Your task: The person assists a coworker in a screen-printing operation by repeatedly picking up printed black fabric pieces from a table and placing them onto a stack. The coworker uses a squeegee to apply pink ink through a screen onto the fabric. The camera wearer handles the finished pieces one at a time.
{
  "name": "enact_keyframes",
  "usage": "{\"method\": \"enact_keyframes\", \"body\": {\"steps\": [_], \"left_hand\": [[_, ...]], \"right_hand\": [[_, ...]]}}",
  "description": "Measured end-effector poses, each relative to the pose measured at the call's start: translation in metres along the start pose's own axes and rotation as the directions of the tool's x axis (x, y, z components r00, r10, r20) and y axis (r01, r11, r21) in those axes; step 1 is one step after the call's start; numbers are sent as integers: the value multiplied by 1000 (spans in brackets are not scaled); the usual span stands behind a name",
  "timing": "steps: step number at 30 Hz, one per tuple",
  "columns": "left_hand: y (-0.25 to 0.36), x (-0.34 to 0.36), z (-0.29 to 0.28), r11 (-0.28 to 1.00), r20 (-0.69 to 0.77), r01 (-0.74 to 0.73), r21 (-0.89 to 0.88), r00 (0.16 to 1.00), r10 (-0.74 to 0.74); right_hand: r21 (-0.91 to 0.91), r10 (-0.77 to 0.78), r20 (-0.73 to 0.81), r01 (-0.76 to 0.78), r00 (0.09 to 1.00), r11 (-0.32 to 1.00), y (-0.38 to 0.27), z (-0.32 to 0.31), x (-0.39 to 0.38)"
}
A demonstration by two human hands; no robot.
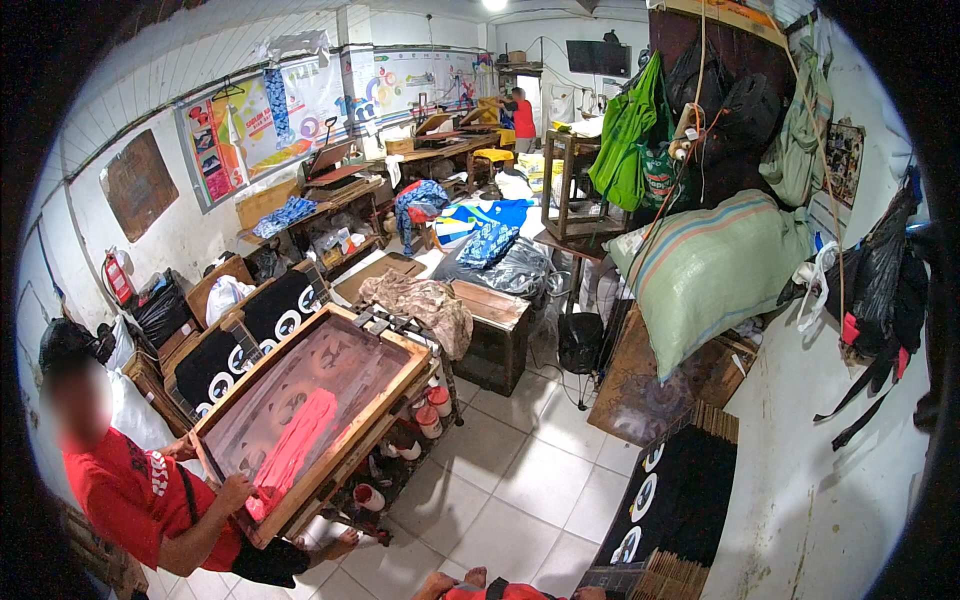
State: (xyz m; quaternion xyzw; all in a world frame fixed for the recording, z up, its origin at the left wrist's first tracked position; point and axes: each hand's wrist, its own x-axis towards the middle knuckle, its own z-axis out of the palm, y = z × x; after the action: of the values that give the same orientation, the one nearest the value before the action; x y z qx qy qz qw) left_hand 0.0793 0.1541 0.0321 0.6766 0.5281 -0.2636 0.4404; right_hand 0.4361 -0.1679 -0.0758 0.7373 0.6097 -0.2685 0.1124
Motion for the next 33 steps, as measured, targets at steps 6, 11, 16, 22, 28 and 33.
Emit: {"method": "enact_keyframes", "body": {"steps": [6,11,16,22,28,33], "left_hand": [[6,-22,-6,994,-24,53,-93,998,-56],[-1,-20,-2,995,-56,-42,-86,998,38],[-6,-13,2,997,-61,9,-77,998,-14],[20,-38,-5,955,-30,177,-237,981,-189],[13,-26,2,991,-34,99,-94,994,-103],[-23,12,19,714,61,-374,592,904,423]], "right_hand": [[459,240,121,-268,963,847,-2,33,16],[508,280,100,-291,955,811,2,35,16],[484,327,4,-288,945,826,-9,7,5],[887,497,363,-457,788,75,-30,-38,-20],[585,338,72,-315,938,748,-14,-13,-6],[91,74,-64,-68,995,994,4,41,14]]}}
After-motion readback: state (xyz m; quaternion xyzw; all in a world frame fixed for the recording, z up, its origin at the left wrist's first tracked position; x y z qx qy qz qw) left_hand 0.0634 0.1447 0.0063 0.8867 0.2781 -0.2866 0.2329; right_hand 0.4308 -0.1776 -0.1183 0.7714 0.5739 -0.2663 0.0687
